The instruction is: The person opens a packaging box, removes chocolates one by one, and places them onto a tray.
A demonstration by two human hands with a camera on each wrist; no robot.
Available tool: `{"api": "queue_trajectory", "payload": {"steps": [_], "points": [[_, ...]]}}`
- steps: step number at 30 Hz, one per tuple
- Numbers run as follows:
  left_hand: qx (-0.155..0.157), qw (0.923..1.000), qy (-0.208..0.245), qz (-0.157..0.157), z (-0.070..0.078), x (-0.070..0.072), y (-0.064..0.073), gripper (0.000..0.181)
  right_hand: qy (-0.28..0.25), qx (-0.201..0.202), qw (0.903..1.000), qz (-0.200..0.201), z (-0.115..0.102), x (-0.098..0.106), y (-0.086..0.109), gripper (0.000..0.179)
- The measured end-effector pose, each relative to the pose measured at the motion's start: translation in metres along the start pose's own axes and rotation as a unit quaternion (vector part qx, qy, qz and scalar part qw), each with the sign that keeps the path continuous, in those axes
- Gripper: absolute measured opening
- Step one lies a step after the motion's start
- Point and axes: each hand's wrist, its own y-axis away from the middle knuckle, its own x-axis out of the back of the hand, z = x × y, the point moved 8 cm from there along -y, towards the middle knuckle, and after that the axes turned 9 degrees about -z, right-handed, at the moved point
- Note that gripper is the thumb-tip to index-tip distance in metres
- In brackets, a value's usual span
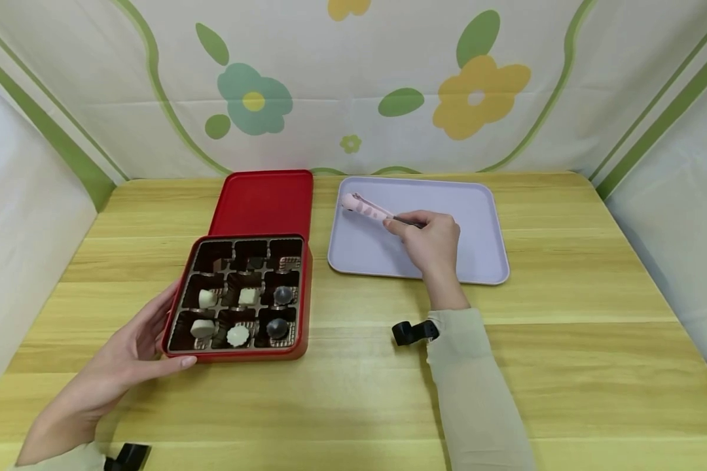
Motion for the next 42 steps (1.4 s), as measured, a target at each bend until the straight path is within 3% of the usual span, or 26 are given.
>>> {"api": "queue_trajectory", "payload": {"steps": [15,25,33,42], "points": [[0.009,0.9999,-0.005,0.002,-0.002,0.000,0.000,0.117,0.007,-0.039,0.9990,0.020,0.015,0.004,-0.006,0.031],[0.006,0.9999,-0.012,0.005,-0.001,0.000,0.001,0.117,0.032,-0.037,0.9985,0.023,0.014,0.011,-0.008,0.039],[0.018,0.9997,-0.014,0.005,-0.002,0.001,0.001,0.118,0.072,-0.007,0.9964,0.045,0.011,0.017,-0.006,0.040],[0.002,1.0000,-0.005,0.002,-0.002,0.000,0.000,0.117,0.101,0.035,0.9937,0.035,0.002,0.019,-0.005,0.042]]}}
